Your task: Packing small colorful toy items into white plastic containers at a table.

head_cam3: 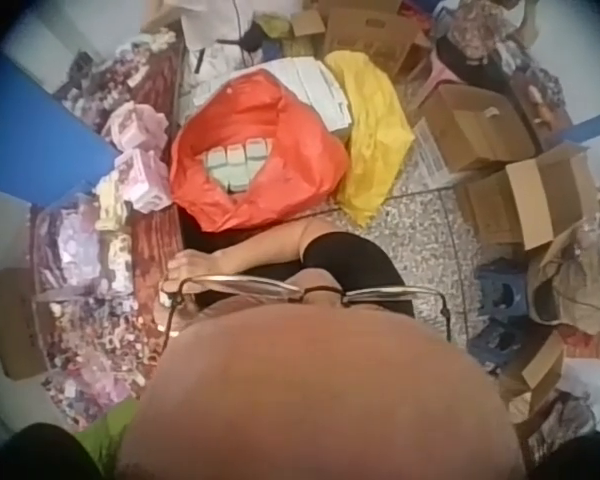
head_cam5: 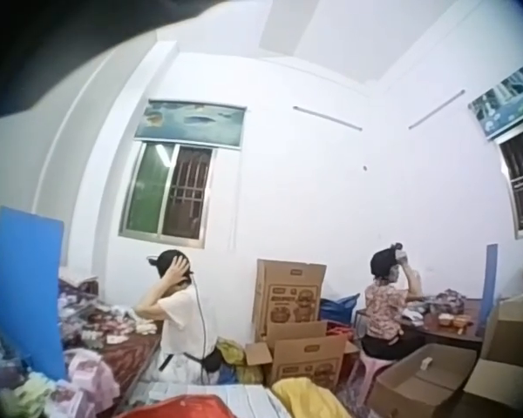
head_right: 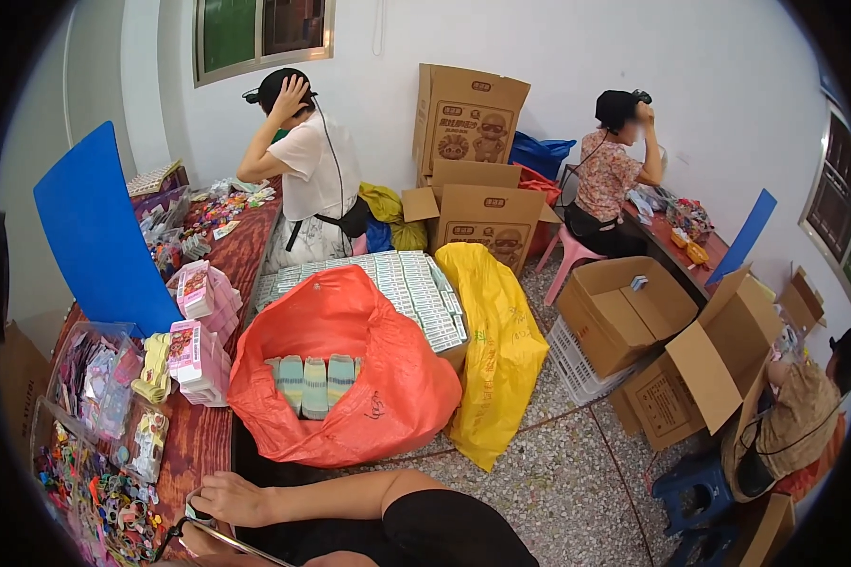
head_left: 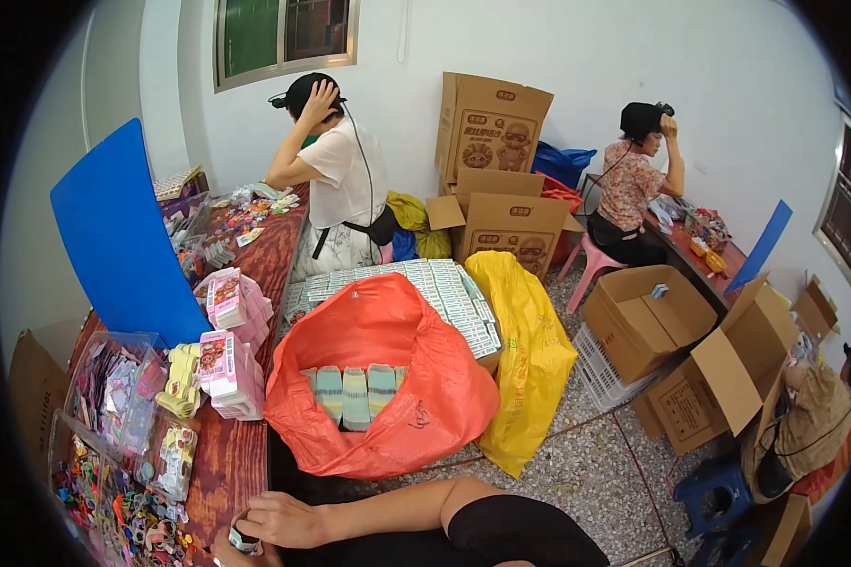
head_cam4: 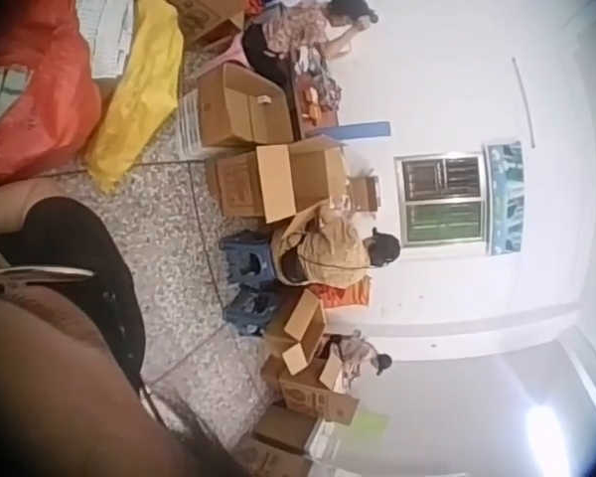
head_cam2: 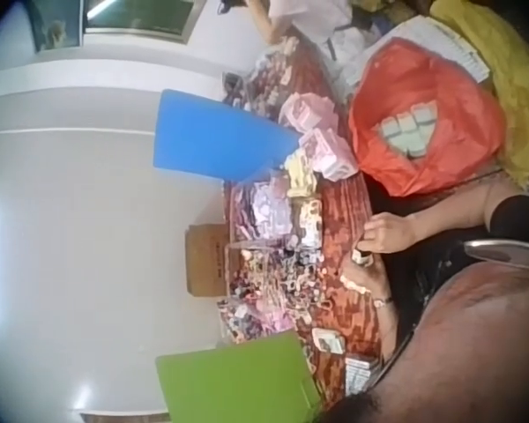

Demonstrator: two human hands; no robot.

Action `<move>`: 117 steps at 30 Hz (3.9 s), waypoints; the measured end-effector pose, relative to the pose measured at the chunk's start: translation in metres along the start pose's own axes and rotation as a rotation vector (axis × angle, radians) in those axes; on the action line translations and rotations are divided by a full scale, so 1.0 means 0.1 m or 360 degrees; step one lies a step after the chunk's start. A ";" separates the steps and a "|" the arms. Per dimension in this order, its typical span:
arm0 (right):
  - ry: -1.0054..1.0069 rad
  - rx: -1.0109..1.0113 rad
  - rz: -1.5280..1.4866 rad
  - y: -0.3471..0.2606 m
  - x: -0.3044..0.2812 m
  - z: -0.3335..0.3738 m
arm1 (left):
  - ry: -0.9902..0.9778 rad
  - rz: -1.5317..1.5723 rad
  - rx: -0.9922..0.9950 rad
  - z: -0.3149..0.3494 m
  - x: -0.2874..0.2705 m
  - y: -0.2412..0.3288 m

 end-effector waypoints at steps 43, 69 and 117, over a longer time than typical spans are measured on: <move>0.0176 -0.0130 0.0048 -0.08 -0.27 0.02 | 0.0492 0.1895 -0.1191 0.79 0.63 -0.86; 0.0116 -0.0080 -0.0536 0.06 -0.23 0.11 | -0.0106 0.1136 -0.0656 0.19 0.25 -0.07; -0.1408 -0.0509 -0.0788 -0.73 3.13 -1.05 | 0.0712 -0.0433 -0.1624 1.61 -1.55 -0.59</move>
Point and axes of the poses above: each hand's wrist, its own z-axis away from the middle knuckle, its own x-axis out of the palm, y = z × x, the point moved 4 cm from there along -z, towards the middle knuckle, and after that the axes turned 6 degrees about z, right-handed, at the moved point
